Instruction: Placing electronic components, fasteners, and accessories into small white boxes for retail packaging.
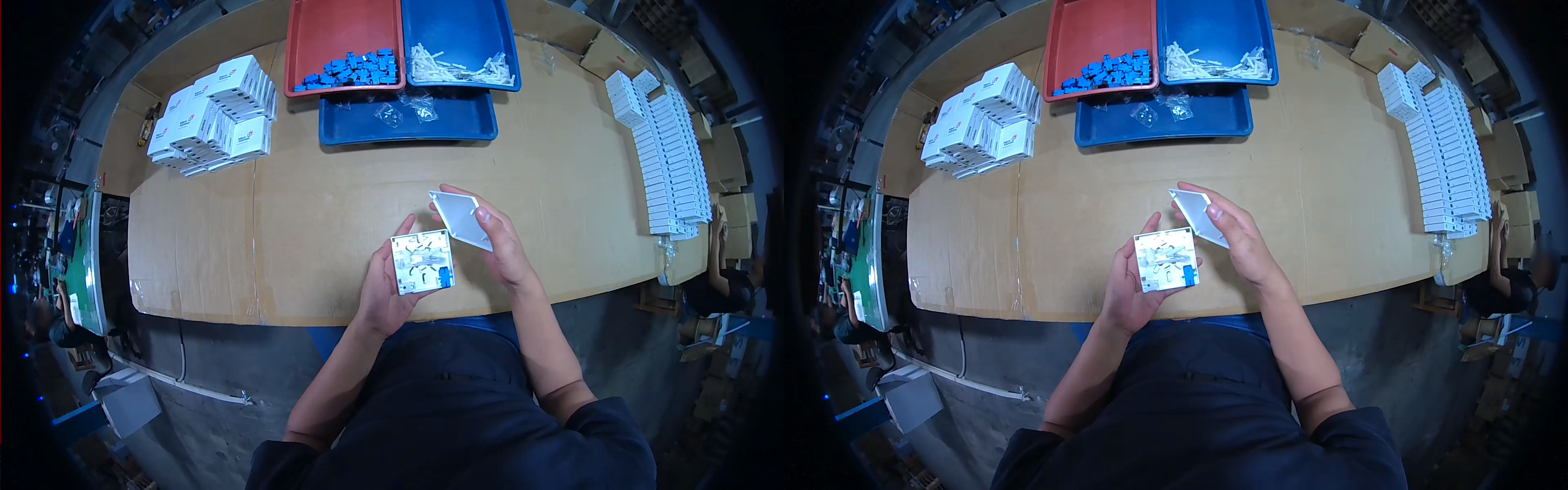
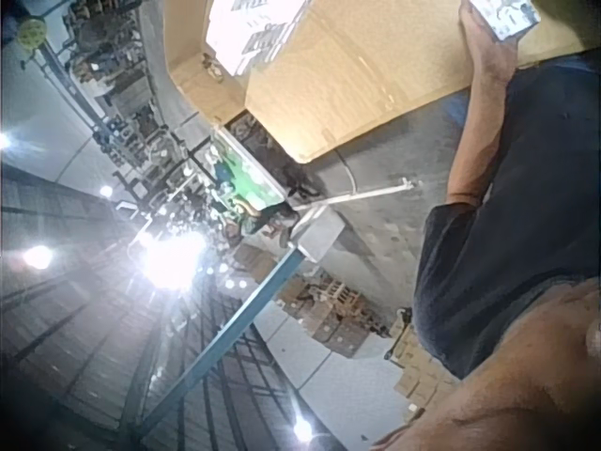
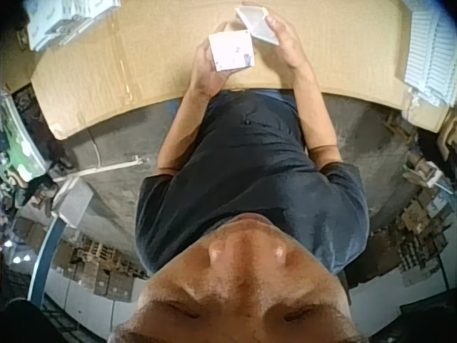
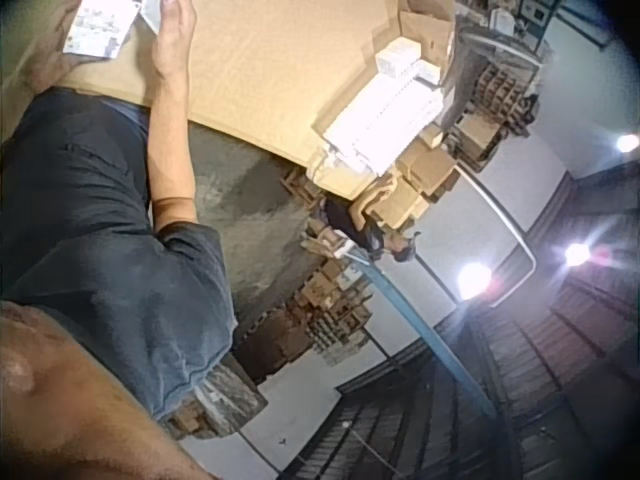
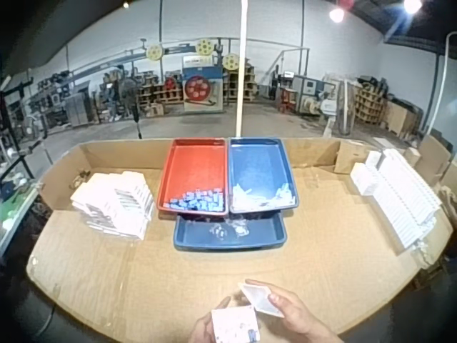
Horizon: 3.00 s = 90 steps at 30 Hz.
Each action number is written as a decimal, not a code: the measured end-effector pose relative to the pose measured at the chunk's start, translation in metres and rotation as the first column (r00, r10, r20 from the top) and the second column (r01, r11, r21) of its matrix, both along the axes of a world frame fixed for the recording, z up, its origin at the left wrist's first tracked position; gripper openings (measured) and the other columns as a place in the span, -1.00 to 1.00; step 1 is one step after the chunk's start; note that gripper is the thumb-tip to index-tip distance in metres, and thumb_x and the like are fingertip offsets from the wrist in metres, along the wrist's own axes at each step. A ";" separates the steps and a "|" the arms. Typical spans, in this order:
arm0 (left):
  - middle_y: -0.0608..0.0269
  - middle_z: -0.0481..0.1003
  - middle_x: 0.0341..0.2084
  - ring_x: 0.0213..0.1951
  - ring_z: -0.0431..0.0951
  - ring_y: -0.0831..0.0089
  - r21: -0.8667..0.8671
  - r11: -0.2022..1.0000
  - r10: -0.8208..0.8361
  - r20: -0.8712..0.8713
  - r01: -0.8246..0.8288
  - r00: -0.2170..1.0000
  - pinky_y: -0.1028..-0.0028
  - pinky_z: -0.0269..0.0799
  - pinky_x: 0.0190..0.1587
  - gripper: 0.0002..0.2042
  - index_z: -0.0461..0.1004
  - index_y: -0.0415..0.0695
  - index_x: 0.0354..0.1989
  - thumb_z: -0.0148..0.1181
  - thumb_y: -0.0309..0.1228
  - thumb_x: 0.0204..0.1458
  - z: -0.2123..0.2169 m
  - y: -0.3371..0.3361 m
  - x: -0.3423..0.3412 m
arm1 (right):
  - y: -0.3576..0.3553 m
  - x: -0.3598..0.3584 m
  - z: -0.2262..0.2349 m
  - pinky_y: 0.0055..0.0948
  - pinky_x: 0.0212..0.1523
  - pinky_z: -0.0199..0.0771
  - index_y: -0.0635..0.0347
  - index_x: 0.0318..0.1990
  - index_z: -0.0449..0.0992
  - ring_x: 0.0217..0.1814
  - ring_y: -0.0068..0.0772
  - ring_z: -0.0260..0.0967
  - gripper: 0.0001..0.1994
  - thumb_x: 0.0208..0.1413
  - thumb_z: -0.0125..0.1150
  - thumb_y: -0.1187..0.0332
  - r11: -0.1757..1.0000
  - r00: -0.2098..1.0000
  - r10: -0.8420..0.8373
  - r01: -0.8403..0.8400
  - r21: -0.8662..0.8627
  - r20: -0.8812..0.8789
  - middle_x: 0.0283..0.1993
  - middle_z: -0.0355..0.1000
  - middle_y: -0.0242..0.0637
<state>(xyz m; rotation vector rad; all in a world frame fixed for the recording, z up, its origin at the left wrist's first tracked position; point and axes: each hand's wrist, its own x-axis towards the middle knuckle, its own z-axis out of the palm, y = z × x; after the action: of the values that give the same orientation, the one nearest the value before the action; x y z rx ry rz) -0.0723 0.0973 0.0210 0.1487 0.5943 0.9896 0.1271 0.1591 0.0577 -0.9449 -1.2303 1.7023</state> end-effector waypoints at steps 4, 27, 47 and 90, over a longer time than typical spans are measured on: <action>-0.06 0.37 0.34 0.29 0.44 -0.03 -0.033 0.999 0.005 0.084 -0.002 0.996 -0.08 0.30 0.35 -0.37 0.03 0.05 0.58 -0.50 0.09 0.46 0.006 0.001 0.003 | 0.003 0.003 0.000 -0.26 0.44 0.26 0.32 0.45 0.29 0.37 -0.20 0.41 -0.37 0.44 -0.10 0.00 1.000 0.998 0.019 -0.019 -0.002 -0.059 0.29 0.46 -0.02; 0.13 0.23 0.42 0.40 0.28 0.12 -0.096 0.995 0.016 0.173 0.001 0.985 -0.08 0.21 0.43 -0.26 0.10 0.04 0.51 -0.62 0.27 0.39 -0.002 0.001 0.022 | 0.002 -0.010 -0.027 -0.32 0.34 0.34 0.20 0.35 0.48 0.31 -0.26 0.38 -0.56 0.41 0.06 0.24 0.952 0.925 0.228 -0.277 0.129 0.305 0.24 0.43 -0.18; 0.10 0.42 0.24 0.27 0.43 0.17 -0.178 0.982 0.089 0.184 -0.056 0.979 0.00 0.36 0.31 -0.42 0.31 -0.05 0.34 -0.47 0.08 0.46 -0.028 0.010 0.010 | 0.011 -0.033 -0.038 -0.38 0.16 0.49 0.21 0.26 0.56 0.08 -0.43 0.51 -0.63 0.39 0.17 0.27 0.932 0.846 0.280 -0.354 0.083 0.454 0.06 0.61 -0.18; 0.19 0.47 0.13 0.16 0.52 0.28 -0.110 0.990 0.088 -0.008 -0.089 0.996 0.14 0.46 0.21 -0.44 0.31 -0.02 0.31 -0.35 0.11 0.44 0.004 0.005 0.007 | -0.014 -0.025 -0.024 -0.05 0.48 0.20 0.19 0.44 0.34 0.55 0.18 0.17 -0.32 0.22 0.33 0.14 0.701 0.839 0.125 -0.452 0.552 0.529 0.53 0.20 0.07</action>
<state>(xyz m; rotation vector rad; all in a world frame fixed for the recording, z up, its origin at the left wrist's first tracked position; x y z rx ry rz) -0.0650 0.1025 0.0245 0.0262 0.6615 1.0398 0.1025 0.1449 0.0342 -0.7257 -2.2287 1.1031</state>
